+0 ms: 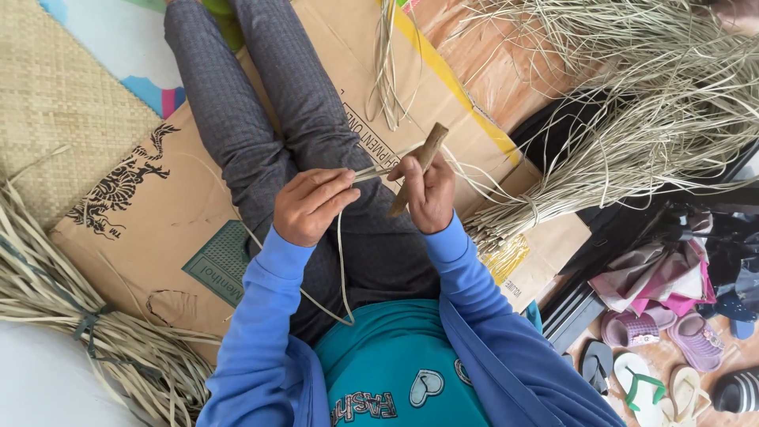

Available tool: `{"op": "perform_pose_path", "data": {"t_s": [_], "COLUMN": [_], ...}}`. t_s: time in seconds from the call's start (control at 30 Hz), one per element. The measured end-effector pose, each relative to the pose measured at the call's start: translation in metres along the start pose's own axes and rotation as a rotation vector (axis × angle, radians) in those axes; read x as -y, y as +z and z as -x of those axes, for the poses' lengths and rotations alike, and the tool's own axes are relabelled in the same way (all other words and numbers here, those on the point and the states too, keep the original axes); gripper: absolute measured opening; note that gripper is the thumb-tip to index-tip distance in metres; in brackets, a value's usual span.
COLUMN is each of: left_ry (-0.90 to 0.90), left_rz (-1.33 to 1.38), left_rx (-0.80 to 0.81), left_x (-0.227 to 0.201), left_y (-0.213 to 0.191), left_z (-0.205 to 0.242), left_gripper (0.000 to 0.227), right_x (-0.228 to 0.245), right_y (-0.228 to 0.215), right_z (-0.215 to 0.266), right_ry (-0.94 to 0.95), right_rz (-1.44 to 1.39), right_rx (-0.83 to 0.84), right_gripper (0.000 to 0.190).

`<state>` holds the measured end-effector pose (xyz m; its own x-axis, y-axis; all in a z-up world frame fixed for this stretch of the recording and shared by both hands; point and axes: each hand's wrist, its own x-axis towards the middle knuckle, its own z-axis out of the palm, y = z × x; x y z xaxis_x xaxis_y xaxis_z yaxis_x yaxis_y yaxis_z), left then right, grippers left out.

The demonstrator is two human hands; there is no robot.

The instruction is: A person sits on the floor and braids long strips of dried plant material, using a small wooden stick to assist in the weaving process.

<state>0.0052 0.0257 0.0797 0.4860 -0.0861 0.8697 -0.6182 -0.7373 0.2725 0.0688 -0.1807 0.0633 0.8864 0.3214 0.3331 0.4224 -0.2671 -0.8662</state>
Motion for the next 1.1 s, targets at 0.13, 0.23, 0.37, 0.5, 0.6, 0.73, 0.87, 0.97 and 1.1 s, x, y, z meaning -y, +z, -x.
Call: {"op": "perform_pose_path", "data": {"t_s": [0.13,0.23,0.37,0.5,0.6,0.73,0.87,0.97,1.1], "left_ry": [0.022,0.027,0.095,0.117,0.146,0.149,0.178,0.184,-0.108], "left_rz": [0.058,0.099,0.096,0.095,0.078,0.085,0.066,0.045,0.069], "left_rx": [-0.049,-0.08,-0.128,-0.154,-0.172,-0.197,-0.19,-0.18,0.159], "left_x": [-0.004,-0.004,-0.001,0.0,0.001,0.0,0.0,0.001,-0.006], "left_y": [0.005,0.007,0.012,0.018,0.019,0.023,0.027,0.026,0.008], "left_z": [0.0,0.001,-0.001,0.0,-0.005,-0.003,0.006,0.012,0.007], "left_gripper": [0.012,0.017,0.021,0.025,0.026,0.027,0.026,0.024,0.009], "right_x": [0.011,0.012,0.016,0.01,0.012,0.021,0.027,0.034,0.017], "right_y": [0.007,0.008,0.005,0.009,0.01,0.013,0.016,0.018,0.016], "right_z": [-0.003,-0.003,-0.006,-0.001,-0.003,0.001,-0.003,-0.008,-0.008], "right_ry": [-0.111,-0.178,-0.148,-0.061,0.003,0.155,0.256,0.294,0.18], "right_rz": [0.01,0.051,0.039,-0.007,-0.081,-0.117,-0.092,-0.027,0.338], "right_rx": [0.011,0.014,0.019,0.045,0.084,0.103,0.142,0.169,0.195], "right_gripper": [0.039,0.037,0.038,0.043,0.047,0.052,0.058,0.057,0.062]}}
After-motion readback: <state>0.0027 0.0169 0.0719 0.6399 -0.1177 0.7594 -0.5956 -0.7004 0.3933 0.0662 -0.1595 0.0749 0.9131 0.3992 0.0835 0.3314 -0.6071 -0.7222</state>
